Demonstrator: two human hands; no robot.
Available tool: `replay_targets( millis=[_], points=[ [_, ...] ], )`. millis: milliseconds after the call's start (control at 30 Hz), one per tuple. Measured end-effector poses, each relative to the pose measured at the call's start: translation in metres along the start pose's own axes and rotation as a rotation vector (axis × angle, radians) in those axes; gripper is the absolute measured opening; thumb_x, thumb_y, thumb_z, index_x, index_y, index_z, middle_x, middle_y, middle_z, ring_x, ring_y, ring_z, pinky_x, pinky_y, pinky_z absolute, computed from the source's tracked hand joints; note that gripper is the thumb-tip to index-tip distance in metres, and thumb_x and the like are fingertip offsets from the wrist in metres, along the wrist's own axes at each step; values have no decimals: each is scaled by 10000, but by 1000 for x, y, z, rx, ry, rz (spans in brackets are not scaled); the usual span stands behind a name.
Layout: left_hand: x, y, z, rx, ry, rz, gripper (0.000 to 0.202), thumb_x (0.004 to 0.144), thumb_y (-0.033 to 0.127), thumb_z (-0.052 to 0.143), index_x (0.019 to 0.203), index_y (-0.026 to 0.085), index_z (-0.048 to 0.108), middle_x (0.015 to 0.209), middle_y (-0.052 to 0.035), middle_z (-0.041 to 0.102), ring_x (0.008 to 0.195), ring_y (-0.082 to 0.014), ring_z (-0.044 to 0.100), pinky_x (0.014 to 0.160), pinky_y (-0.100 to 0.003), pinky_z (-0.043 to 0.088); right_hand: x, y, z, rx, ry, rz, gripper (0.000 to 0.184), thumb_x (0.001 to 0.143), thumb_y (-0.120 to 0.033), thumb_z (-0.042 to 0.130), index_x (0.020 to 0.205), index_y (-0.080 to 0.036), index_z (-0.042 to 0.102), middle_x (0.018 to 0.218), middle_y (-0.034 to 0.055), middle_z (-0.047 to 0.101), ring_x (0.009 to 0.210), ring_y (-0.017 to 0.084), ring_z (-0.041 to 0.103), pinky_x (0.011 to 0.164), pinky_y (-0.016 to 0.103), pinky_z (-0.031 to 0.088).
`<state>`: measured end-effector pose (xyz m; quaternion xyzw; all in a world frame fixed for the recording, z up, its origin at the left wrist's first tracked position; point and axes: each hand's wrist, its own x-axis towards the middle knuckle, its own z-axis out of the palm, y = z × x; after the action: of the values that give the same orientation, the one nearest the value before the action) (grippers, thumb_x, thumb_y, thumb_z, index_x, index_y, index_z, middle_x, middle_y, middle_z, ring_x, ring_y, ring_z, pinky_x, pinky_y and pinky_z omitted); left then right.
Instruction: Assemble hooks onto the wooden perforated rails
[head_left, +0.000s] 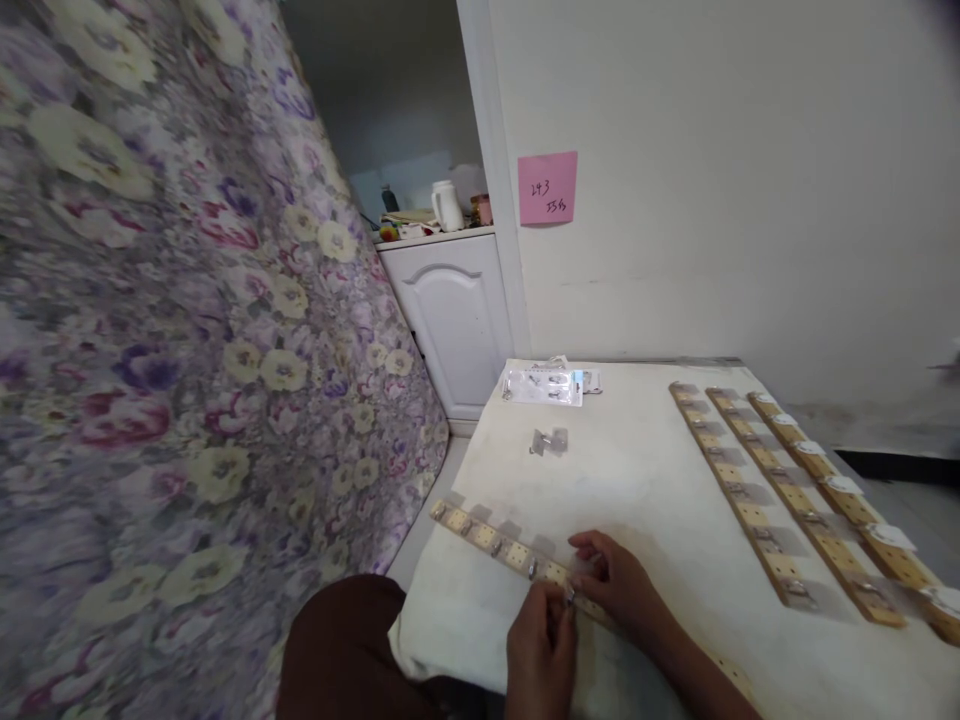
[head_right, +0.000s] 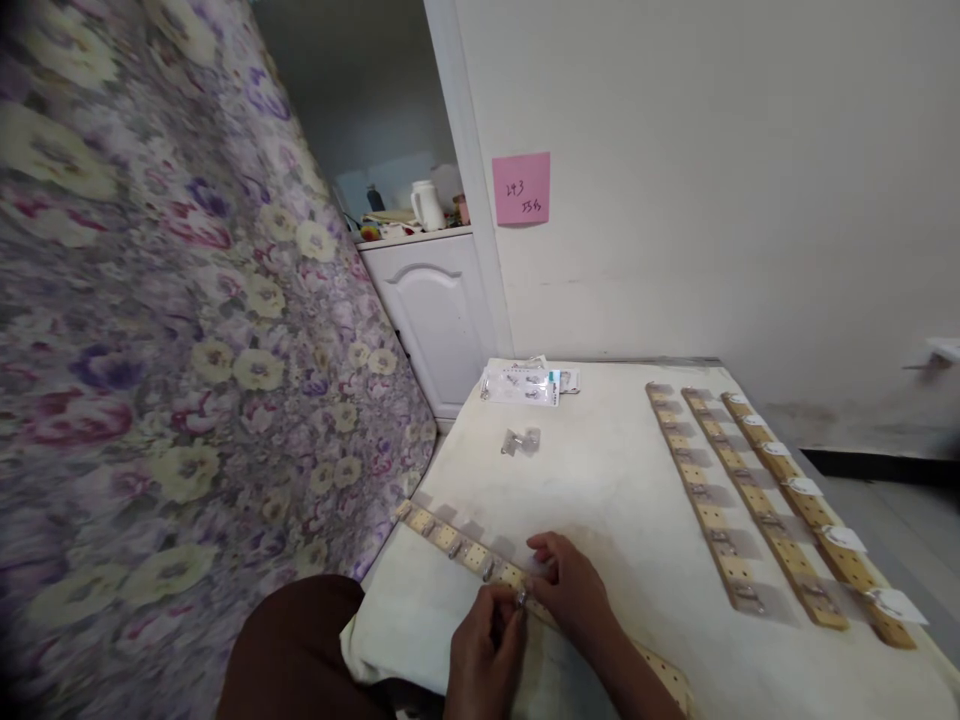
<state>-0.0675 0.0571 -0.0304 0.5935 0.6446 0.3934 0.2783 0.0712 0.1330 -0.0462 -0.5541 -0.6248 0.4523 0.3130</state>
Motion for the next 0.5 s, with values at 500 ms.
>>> replay_targets(
  millis=[500],
  points=[
    [0, -17, -7, -190, 92, -72, 247, 839, 451, 476, 784, 212, 508, 579, 67, 440, 535, -118, 436, 531, -216, 351, -3, 3, -13, 55, 22, -109, 276, 744, -313, 517, 943, -163, 635, 851, 59, 664, 777, 190, 604, 731, 302, 460]
  ],
)
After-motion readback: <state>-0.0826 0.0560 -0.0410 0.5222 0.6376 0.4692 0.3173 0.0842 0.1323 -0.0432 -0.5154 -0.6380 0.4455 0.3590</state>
